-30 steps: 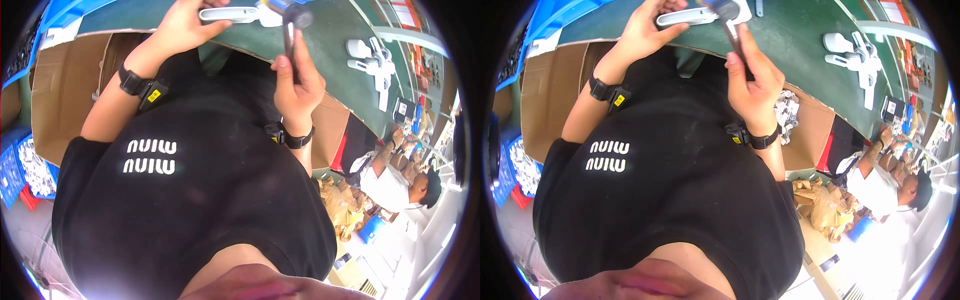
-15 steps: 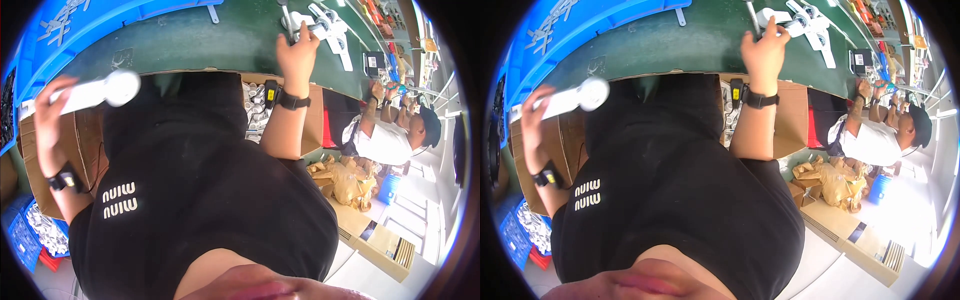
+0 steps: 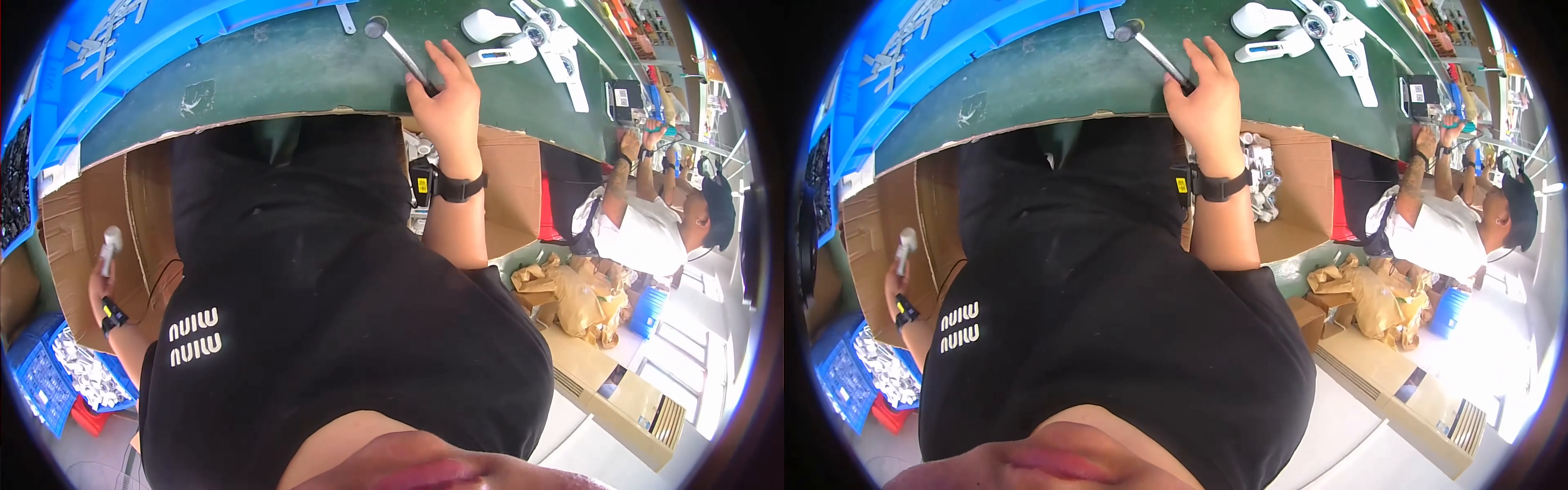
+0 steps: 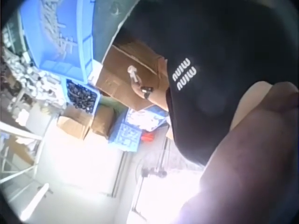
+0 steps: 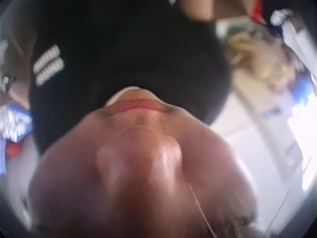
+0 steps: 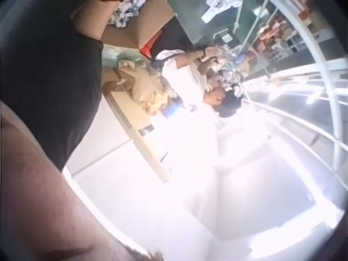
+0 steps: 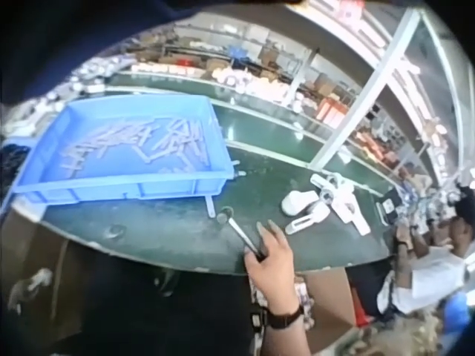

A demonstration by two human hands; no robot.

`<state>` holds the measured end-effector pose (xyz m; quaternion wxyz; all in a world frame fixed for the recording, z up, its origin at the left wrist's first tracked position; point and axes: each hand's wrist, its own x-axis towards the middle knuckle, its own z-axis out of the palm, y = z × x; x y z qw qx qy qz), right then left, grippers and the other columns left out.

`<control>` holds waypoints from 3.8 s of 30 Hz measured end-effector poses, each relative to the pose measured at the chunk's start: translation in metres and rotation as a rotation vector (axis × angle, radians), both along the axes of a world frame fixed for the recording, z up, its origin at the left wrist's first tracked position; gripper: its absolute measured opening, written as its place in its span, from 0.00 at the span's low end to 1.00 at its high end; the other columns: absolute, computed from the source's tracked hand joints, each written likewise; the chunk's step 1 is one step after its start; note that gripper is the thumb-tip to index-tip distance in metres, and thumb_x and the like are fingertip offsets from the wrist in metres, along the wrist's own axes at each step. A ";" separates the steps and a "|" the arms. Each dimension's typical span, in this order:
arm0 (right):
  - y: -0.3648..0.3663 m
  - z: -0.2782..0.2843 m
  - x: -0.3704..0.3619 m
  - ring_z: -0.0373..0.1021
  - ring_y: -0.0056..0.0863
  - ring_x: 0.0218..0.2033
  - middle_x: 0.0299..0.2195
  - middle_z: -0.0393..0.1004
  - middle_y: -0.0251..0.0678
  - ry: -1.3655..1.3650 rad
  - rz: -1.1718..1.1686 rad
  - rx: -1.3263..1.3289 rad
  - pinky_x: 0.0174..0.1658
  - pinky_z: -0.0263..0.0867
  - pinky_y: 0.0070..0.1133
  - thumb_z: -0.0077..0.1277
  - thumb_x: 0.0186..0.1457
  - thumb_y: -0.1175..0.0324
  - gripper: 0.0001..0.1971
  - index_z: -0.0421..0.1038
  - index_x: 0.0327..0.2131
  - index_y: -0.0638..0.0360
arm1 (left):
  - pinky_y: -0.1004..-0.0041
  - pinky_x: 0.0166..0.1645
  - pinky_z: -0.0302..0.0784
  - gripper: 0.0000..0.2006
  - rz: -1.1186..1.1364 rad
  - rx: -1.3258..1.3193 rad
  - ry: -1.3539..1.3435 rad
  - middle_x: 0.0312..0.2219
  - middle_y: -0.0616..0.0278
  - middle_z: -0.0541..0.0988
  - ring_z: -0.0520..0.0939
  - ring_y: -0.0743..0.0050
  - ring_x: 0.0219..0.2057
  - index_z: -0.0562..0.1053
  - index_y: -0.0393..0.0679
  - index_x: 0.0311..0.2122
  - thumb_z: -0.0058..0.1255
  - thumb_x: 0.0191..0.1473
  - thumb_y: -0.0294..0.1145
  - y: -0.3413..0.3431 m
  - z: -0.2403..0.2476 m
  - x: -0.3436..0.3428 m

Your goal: Assembling plastic parts by tapping them together using a small hammer on a factory production line.

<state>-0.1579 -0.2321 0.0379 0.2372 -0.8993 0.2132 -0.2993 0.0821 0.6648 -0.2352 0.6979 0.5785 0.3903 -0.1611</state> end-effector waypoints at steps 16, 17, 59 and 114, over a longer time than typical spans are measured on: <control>-0.079 0.006 -0.009 0.82 0.49 0.36 0.33 0.85 0.45 0.264 -0.257 -0.305 0.42 0.76 0.38 0.60 0.54 0.68 0.29 0.76 0.62 0.50 | 0.63 0.44 0.79 0.07 -0.395 0.152 0.151 0.27 0.59 0.82 0.84 0.66 0.35 0.82 0.40 0.33 0.59 0.54 0.32 -0.034 -0.104 -0.172; -0.073 0.004 -0.005 0.82 0.49 0.36 0.33 0.85 0.45 0.254 -0.235 -0.291 0.42 0.76 0.38 0.60 0.54 0.68 0.29 0.76 0.62 0.50 | 0.61 0.41 0.80 0.05 -0.353 0.019 0.221 0.26 0.60 0.81 0.84 0.66 0.33 0.81 0.40 0.32 0.59 0.52 0.29 -0.025 -0.107 -0.169; -0.015 0.008 -0.031 0.74 0.31 0.28 0.29 0.78 0.37 -0.230 -0.272 -0.121 0.32 0.71 0.25 0.68 0.54 0.69 0.10 0.79 0.34 0.65 | 0.75 0.30 0.75 0.13 -0.807 0.753 -0.215 0.24 0.66 0.80 0.82 0.79 0.25 0.77 0.42 0.32 0.57 0.65 0.39 -0.217 0.197 0.031; 0.069 -0.001 0.030 0.61 0.08 0.16 0.28 0.80 0.30 -0.325 0.402 1.154 0.17 0.55 0.12 0.57 0.68 0.70 0.13 0.78 0.53 0.64 | 0.76 0.40 0.76 0.09 -1.319 0.093 -1.296 0.34 0.66 0.83 0.82 0.82 0.35 0.78 0.40 0.40 0.68 0.56 0.27 -0.663 0.325 -0.064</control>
